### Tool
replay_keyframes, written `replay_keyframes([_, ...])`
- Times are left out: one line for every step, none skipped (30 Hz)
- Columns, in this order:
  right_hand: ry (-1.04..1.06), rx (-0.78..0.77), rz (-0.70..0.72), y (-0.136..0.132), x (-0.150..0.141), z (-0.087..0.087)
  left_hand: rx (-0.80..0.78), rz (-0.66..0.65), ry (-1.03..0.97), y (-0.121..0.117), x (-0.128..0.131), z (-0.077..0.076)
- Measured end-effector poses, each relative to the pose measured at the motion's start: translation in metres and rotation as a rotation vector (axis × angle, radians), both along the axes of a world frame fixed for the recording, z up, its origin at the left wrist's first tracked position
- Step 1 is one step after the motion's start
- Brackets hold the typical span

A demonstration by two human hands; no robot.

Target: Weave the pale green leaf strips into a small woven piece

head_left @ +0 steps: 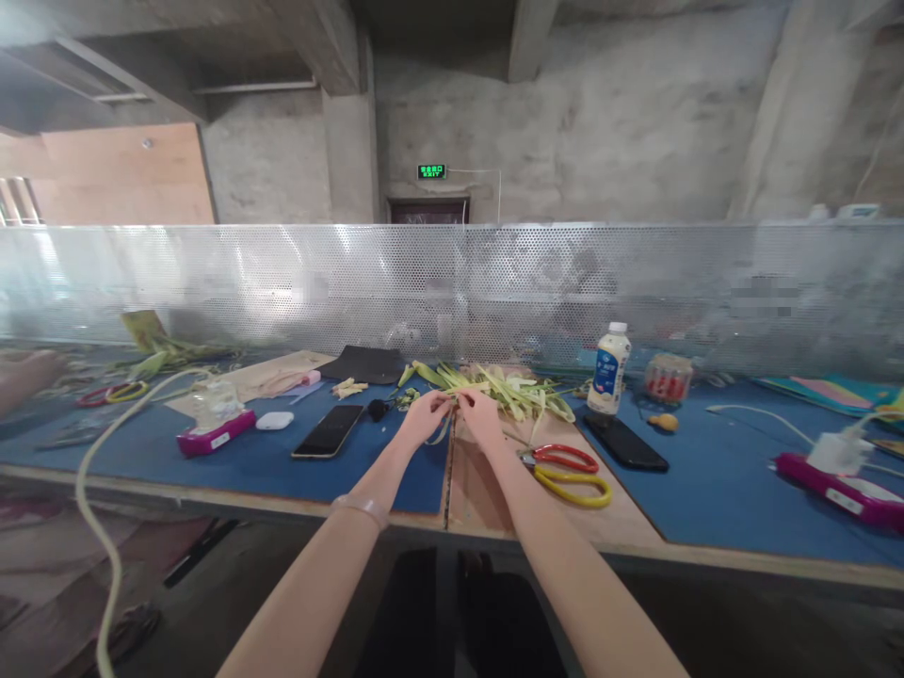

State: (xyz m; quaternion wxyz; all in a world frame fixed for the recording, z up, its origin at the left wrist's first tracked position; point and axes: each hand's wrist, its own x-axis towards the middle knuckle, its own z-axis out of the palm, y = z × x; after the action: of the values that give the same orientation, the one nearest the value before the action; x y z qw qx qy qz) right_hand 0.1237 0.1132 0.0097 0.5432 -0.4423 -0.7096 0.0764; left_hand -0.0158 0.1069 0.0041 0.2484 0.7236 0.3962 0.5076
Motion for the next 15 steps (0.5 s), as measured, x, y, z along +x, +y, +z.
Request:
replay_keyframes([0.008, 0.002, 0.009, -0.0007, -0.0009, 0.0001, 0.002, 0.018, -0.005, 0.0011, -0.0003, -0.0004])
replay_keyframes([0.016, 0.006, 0.013, -0.0017, -0.0017, 0.0004, 0.005, 0.032, -0.004, 0.0018, -0.0006, -0.0004])
replay_keyframes([0.022, 0.01, 0.017, -0.0028, -0.0025, 0.0007, 0.008, 0.043, 0.0, 0.0022, -0.001, -0.0002])
replay_keyframes([0.025, 0.012, 0.024, -0.0039, -0.0031, 0.0011, 0.012, 0.054, 0.006, 0.0023, -0.0013, 0.0003])
replay_keyframes([0.03, 0.007, 0.034, -0.0047, -0.0035, 0.0015, 0.018, 0.064, 0.01, 0.002, -0.0015, 0.001])
replay_keyframes([0.039, -0.005, 0.045, -0.0052, -0.0038, 0.0018, 0.023, 0.073, 0.011, 0.0016, -0.0017, 0.0017])
replay_keyframes([0.049, -0.023, 0.057, -0.0053, -0.0038, 0.0021, 0.024, 0.079, 0.01, 0.001, -0.0017, 0.0023])
replay_keyframes([0.061, -0.04, 0.067, -0.005, -0.0036, 0.0023, 0.025, 0.082, 0.006, 0.0003, -0.0017, 0.003])
replay_keyframes([0.074, -0.052, 0.074, -0.0045, -0.0032, 0.0023, 0.024, 0.081, 0.0, -0.0004, -0.0016, 0.0036])
replay_keyframes([0.087, -0.056, 0.076, -0.0037, -0.0026, 0.0024, 0.022, 0.081, -0.007, -0.0012, -0.0015, 0.0041])
replay_keyframes([0.098, -0.056, 0.077, -0.0028, -0.0018, 0.0023, 0.02, 0.084, -0.013, -0.0019, -0.0014, 0.0045])
replay_keyframes([0.106, -0.054, 0.077, -0.002, -0.001, 0.0023, 0.019, 0.089, -0.018, -0.0024, -0.0014, 0.0048])
replay_keyframes([0.109, -0.054, 0.079, -0.0013, -0.0002, 0.0022, 0.02, 0.094, -0.02, -0.0027, -0.0015, 0.005])
replay_keyframes([0.109, -0.056, 0.08, -0.0007, 0.0006, 0.0022, 0.02, 0.096, -0.021, -0.0027, -0.0015, 0.005])
replay_keyframes([0.105, -0.06, 0.08, -0.0002, 0.0013, 0.0021, 0.02, 0.094, -0.021, -0.0025, -0.0016, 0.0049])
